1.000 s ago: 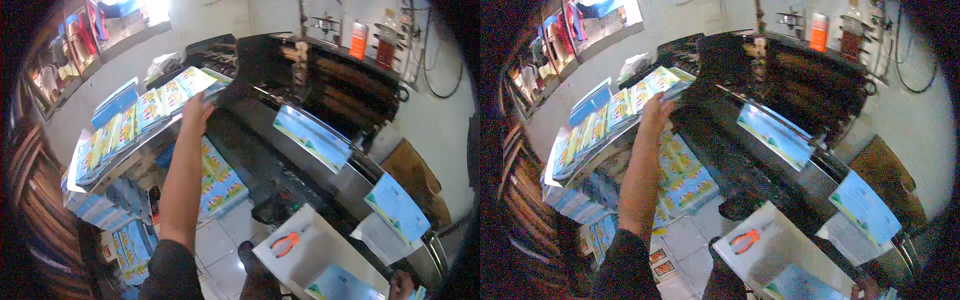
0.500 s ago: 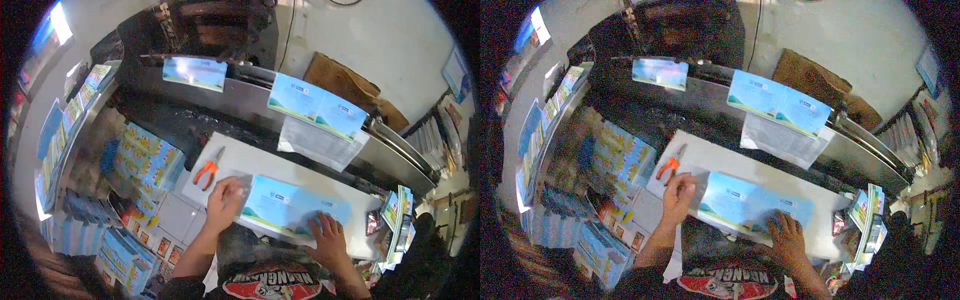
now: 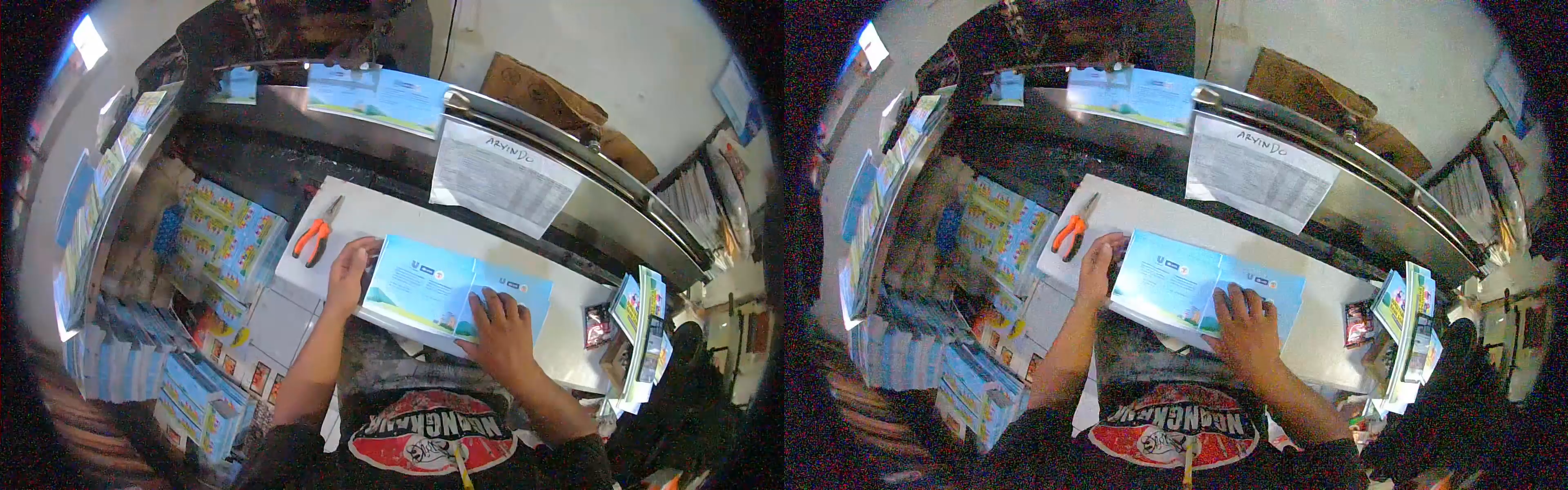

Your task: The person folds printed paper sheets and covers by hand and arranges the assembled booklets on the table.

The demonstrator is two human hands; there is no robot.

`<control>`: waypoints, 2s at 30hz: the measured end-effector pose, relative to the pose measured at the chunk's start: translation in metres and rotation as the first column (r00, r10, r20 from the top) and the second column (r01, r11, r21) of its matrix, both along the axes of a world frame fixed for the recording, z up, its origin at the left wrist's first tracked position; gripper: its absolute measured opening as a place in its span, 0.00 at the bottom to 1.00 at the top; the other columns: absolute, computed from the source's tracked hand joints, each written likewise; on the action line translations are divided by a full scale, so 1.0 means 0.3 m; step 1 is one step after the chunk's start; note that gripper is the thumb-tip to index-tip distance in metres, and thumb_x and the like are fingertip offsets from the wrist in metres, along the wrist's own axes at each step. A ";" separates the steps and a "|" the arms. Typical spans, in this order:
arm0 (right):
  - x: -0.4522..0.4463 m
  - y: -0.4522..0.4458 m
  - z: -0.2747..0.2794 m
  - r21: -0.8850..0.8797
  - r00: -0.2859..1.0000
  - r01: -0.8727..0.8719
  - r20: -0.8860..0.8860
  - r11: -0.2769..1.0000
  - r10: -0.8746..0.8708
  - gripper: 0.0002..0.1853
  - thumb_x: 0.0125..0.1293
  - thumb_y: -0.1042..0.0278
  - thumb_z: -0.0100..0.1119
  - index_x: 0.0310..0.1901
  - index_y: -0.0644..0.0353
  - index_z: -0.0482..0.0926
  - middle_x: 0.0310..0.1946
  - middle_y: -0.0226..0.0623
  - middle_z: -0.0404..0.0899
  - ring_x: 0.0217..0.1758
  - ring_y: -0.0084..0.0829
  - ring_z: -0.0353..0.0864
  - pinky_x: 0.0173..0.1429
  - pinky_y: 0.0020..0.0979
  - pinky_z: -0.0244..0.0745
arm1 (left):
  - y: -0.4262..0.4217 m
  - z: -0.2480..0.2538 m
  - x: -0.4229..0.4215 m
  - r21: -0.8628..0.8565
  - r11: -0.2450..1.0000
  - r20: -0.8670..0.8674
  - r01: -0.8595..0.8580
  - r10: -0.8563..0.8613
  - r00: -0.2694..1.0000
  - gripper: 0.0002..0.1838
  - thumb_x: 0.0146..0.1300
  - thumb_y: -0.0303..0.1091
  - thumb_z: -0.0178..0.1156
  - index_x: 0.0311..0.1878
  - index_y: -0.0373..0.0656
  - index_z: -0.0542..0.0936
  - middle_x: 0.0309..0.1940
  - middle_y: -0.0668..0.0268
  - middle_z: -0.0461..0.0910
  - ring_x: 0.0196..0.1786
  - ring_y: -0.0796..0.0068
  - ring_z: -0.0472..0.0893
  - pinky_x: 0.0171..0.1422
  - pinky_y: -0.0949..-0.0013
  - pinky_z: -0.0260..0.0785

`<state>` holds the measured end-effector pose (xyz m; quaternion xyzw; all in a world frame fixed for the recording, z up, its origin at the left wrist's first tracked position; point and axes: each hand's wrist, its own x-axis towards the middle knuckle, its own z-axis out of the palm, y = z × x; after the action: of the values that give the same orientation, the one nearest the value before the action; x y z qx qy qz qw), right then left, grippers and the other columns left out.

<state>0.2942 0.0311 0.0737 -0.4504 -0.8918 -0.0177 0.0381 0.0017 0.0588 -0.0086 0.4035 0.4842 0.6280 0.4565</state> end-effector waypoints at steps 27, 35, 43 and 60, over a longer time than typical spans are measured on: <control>-0.050 -0.051 0.010 0.056 0.998 0.035 0.043 0.998 -0.037 0.45 0.46 0.41 0.72 0.62 0.59 0.71 0.64 0.45 0.65 0.64 0.48 0.65 0.62 0.54 0.67 | -0.246 0.055 0.085 0.444 0.816 -0.229 -0.371 0.504 0.833 0.23 0.71 0.48 0.46 0.54 0.35 0.70 0.51 0.54 0.74 0.55 0.62 0.74 0.64 0.58 0.63; 0.027 0.196 0.269 -0.558 0.994 -0.098 -0.093 0.824 0.055 0.27 0.61 0.50 0.62 0.59 0.54 0.74 0.50 0.47 0.81 0.55 0.48 0.79 0.58 0.45 0.74 | -0.315 0.142 0.200 0.402 0.885 -0.823 0.234 0.238 0.515 0.25 0.64 0.52 0.58 0.55 0.43 0.76 0.58 0.54 0.72 0.60 0.54 0.72 0.67 0.50 0.58; 0.052 0.648 0.282 -0.388 0.974 -0.220 -0.031 0.895 0.226 0.23 0.59 0.56 0.61 0.53 0.61 0.78 0.48 0.52 0.80 0.55 0.52 0.77 0.60 0.46 0.70 | -0.254 0.115 0.386 0.109 0.962 -0.983 0.251 0.067 0.172 0.23 0.57 0.49 0.67 0.54 0.52 0.80 0.61 0.58 0.72 0.66 0.56 0.68 0.72 0.45 0.50; -0.039 0.677 0.680 0.660 0.882 0.050 -0.382 0.750 0.277 0.22 0.61 0.71 0.52 0.58 0.49 0.78 0.56 0.45 0.79 0.53 0.47 0.80 0.55 0.43 0.79 | -0.246 0.165 0.279 0.286 0.939 -0.904 0.192 0.198 0.379 0.27 0.53 0.40 0.70 0.57 0.47 0.77 0.61 0.54 0.70 0.65 0.50 0.68 0.67 0.48 0.57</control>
<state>0.2825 0.2343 0.2777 -0.3429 -0.8205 -0.2185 0.4018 0.0853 -0.0149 0.0410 0.7563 0.5385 0.3705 0.0289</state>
